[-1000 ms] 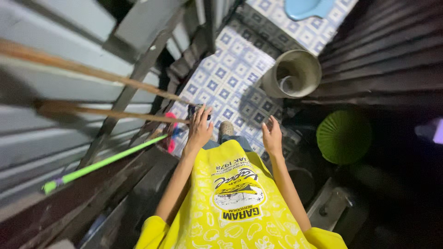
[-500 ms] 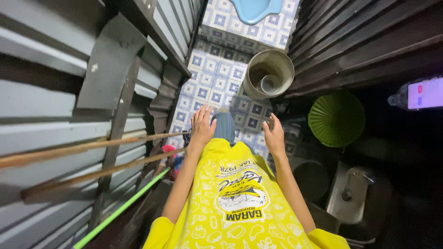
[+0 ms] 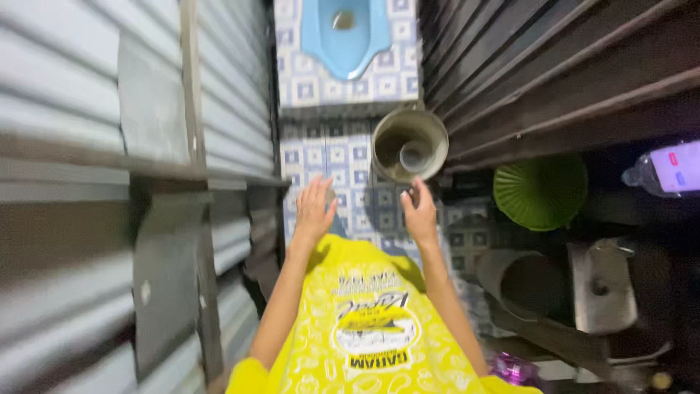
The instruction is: The person scrubs a wall-mounted blue urinal with a long-handled brush, then pours water from a plastic cup into the urinal to rinse it. They repeat the scrubbing action multiple times, focusing on the interior surface of the urinal.
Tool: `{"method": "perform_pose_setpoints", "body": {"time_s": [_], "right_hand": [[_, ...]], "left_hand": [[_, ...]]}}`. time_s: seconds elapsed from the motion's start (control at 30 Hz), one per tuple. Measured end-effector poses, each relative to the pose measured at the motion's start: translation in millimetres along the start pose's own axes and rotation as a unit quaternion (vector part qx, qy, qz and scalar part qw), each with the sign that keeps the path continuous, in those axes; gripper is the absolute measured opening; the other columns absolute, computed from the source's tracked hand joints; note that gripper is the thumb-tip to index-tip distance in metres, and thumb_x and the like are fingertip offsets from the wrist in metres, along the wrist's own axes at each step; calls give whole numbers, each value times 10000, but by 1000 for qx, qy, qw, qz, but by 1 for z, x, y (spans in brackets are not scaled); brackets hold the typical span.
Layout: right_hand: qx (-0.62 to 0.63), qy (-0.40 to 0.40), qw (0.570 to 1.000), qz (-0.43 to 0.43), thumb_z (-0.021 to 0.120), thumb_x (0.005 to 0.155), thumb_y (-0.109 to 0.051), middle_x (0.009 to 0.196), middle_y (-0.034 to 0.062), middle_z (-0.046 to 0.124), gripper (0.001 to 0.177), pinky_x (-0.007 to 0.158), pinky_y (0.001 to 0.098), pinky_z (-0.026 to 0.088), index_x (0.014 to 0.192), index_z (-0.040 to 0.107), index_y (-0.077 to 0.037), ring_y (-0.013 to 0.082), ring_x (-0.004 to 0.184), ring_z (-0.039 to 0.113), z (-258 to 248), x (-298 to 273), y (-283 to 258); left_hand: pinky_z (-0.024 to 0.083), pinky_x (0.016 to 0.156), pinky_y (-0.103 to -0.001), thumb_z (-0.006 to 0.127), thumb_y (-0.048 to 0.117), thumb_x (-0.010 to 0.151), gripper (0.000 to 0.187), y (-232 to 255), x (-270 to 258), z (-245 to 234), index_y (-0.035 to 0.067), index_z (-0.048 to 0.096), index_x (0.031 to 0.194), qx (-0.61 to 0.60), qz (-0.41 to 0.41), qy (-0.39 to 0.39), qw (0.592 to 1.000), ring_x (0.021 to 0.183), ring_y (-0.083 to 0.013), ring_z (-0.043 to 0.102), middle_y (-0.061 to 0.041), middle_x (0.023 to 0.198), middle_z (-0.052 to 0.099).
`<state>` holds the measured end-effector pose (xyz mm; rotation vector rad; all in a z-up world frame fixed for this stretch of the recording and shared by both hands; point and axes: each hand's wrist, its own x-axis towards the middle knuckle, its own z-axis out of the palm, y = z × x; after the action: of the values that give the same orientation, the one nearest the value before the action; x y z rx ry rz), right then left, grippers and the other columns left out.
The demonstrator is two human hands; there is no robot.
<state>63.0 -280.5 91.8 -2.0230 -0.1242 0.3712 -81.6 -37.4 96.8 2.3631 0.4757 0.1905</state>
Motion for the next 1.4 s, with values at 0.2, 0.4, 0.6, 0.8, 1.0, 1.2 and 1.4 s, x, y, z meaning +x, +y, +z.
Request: {"method": "perform_pose_setpoints", "body": {"time_s": [0.2, 0.4, 0.6, 0.8, 1.0, 1.2, 1.4], "right_hand": [[-27, 65, 997, 20, 681, 964, -189, 1452, 190, 584, 593, 1077, 386, 469, 1490, 472, -11, 291, 1274, 618, 48, 29, -30], [-25, 152, 987, 35, 680, 969, -167, 1474, 219, 555, 609, 1092, 407, 470, 1504, 440, -3, 325, 1313, 598, 55, 35, -32], [-22, 220, 970, 103, 673, 961, -166, 1462, 234, 558, 655, 1086, 425, 470, 1529, 391, -5, 343, 1310, 597, 41, 49, -16], [-52, 249, 964, 79, 673, 978, -168, 1472, 243, 551, 646, 1075, 443, 475, 1528, 376, -7, 354, 1298, 598, 36, 91, 22], [-14, 258, 959, 115, 633, 977, -164, 1440, 232, 576, 612, 1052, 435, 498, 1520, 389, -18, 335, 1260, 629, 57, 128, 88], [-33, 265, 941, 206, 540, 1048, -149, 1469, 235, 572, 487, 1064, 454, 478, 1512, 430, -51, 370, 1276, 601, 100, 151, 191], [-52, 249, 926, 278, 575, 1004, -170, 1459, 232, 552, 511, 1073, 450, 476, 1487, 437, -74, 387, 1269, 601, 112, 201, 316]], "left_hand": [[286, 1151, -552, 677, 203, 916, 566, -39, 93, -22, 79, 512, 1443, 1, 73, -82, 994, 1417, -399, 426, -209, 1529, 467], [336, 1162, -516, 678, 199, 909, 558, -46, 170, -16, 82, 527, 1434, -9, 118, -156, 981, 1361, -400, 466, -191, 1522, 477], [340, 1152, -514, 694, 204, 897, 567, -35, 227, 29, 84, 525, 1425, -25, 159, -208, 965, 1376, -407, 459, -197, 1528, 477], [350, 1150, -524, 682, 200, 923, 561, -33, 269, 95, 65, 508, 1439, -72, 198, -229, 950, 1395, -428, 446, -227, 1537, 460], [375, 1166, -482, 666, 185, 941, 520, -45, 300, 144, 58, 516, 1423, -113, 160, -274, 942, 1400, -430, 456, -242, 1524, 483], [396, 1157, -470, 625, 131, 982, 462, -89, 313, 240, 46, 530, 1426, -161, 155, -324, 919, 1403, -420, 478, -233, 1500, 527], [504, 1035, -435, 627, 166, 946, 432, -141, 306, 389, 23, 582, 1350, -172, 38, -391, 903, 1208, -383, 638, -213, 1340, 636]]}}
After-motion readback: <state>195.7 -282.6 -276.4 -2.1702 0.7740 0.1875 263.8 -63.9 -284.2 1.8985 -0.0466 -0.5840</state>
